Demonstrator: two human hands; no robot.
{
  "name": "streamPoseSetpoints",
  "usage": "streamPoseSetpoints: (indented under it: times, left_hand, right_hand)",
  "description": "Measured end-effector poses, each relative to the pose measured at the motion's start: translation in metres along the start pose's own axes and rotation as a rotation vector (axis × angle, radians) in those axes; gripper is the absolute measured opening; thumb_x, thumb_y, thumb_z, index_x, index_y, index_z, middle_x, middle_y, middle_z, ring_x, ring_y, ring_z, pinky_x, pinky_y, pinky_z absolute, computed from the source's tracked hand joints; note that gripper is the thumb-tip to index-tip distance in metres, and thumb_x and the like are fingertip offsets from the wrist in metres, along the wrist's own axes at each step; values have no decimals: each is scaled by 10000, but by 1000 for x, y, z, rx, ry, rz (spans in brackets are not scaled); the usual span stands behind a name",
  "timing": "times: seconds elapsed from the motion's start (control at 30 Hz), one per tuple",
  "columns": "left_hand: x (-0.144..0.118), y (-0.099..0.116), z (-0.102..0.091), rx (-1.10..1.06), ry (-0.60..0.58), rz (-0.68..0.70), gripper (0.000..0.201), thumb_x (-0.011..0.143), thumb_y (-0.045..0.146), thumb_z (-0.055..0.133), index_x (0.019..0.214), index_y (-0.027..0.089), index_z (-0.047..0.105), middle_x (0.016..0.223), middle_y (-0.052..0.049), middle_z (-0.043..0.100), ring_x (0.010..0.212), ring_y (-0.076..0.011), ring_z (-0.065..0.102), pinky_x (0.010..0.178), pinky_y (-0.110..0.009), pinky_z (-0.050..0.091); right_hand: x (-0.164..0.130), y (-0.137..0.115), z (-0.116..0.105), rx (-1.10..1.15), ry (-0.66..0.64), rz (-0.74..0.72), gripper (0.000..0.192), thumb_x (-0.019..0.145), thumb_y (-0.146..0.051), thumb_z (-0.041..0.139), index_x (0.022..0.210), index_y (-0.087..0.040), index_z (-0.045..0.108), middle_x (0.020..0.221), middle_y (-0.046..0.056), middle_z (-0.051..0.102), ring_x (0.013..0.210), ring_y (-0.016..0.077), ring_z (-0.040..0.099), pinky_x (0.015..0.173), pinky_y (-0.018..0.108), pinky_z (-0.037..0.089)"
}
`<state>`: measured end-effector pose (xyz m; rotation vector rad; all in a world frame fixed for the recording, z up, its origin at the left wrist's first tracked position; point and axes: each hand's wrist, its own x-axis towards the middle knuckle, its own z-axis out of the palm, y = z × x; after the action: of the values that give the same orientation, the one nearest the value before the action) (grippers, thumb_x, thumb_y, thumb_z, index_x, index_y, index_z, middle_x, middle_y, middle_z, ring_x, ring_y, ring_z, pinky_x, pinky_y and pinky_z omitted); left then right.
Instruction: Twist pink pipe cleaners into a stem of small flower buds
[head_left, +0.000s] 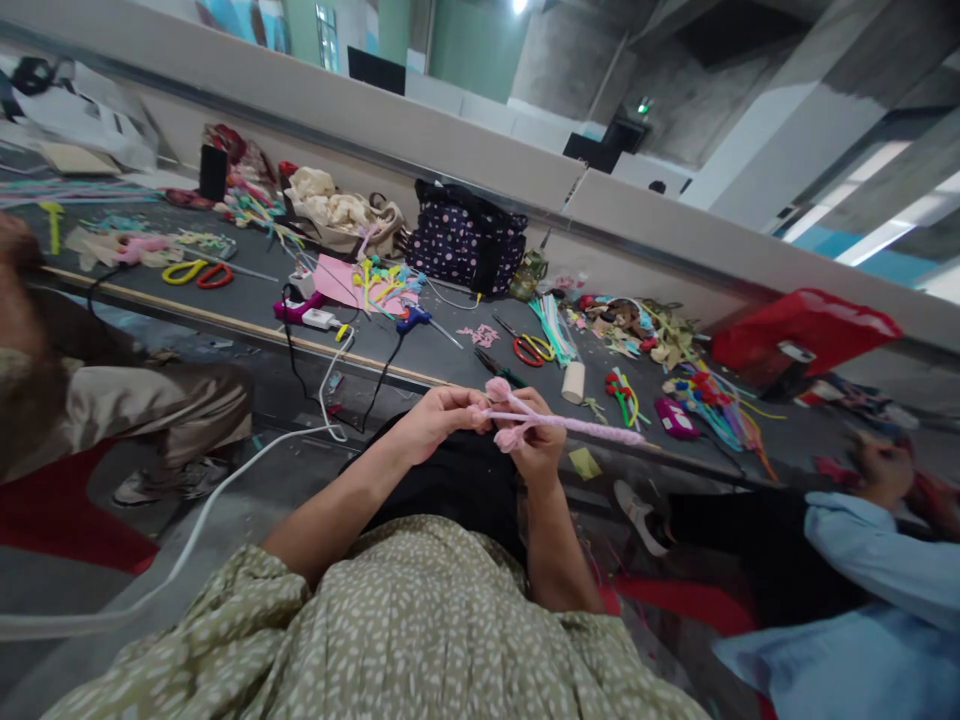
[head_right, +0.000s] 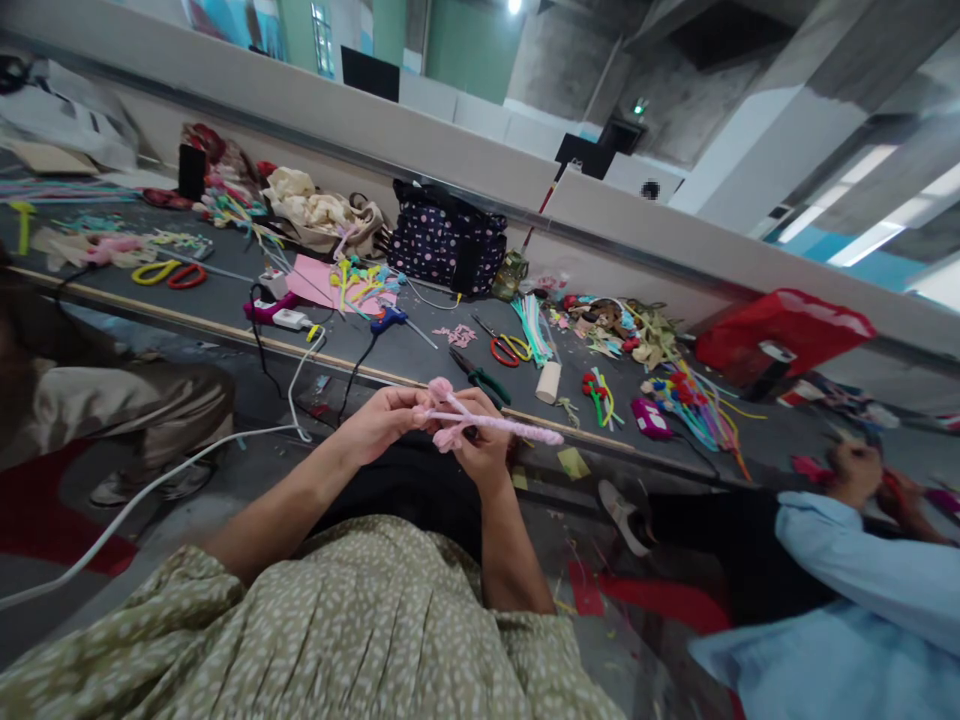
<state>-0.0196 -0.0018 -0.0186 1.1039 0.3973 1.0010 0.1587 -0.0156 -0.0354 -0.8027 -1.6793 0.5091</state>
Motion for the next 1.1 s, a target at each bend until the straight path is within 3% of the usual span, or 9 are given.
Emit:
streamPoseSetpoints:
  times: [0.13, 0.53, 0.63, 0.8, 1.1]
  left_hand:
    - [0, -2, 1, -25, 31, 27, 217, 659, 286, 781, 710, 123, 648, 662, -2, 608, 639, -100, 535, 673, -231, 407]
    - [-1, -8, 0, 37, 93, 118, 221, 651, 254, 807, 791, 132, 686, 767, -10, 634, 722, -116, 585, 713, -234, 438]
    - [-2, -7, 2, 98, 103, 187, 208, 671, 262, 794, 801, 137, 689, 774, -11, 619, 735, -117, 570, 700, -228, 431]
    - [-4, -6, 5, 261, 118, 304, 197, 731, 302, 749, 829, 142, 689, 861, -52, 634, 821, -158, 582, 738, -259, 442]
    - [-5, -1, 9, 544, 177, 516, 148, 790, 294, 692, 839, 155, 690, 870, -77, 652, 834, -172, 602, 755, -284, 448]
  right_hand:
    - [-3, 3, 1, 17, 28, 55, 232, 729, -434, 677, 871, -256, 723, 887, 86, 644, 872, 271, 588, 799, 446, 501]
    - [-1, -9, 6, -1, 125, 9, 151, 735, -285, 712, 881, -263, 745, 849, 47, 659, 767, 213, 614, 666, 348, 501]
    - [-2, -5, 7, -85, 164, -4, 124, 732, -281, 713, 848, -248, 743, 831, 43, 668, 755, 209, 624, 650, 343, 507]
    - [1, -5, 13, -61, 281, -204, 134, 716, -158, 721, 811, -251, 726, 775, 5, 687, 725, 190, 652, 653, 334, 529]
    - [3, -8, 24, -31, 373, -207, 71, 736, -153, 715, 747, -210, 675, 721, -3, 668, 675, 172, 644, 658, 335, 541]
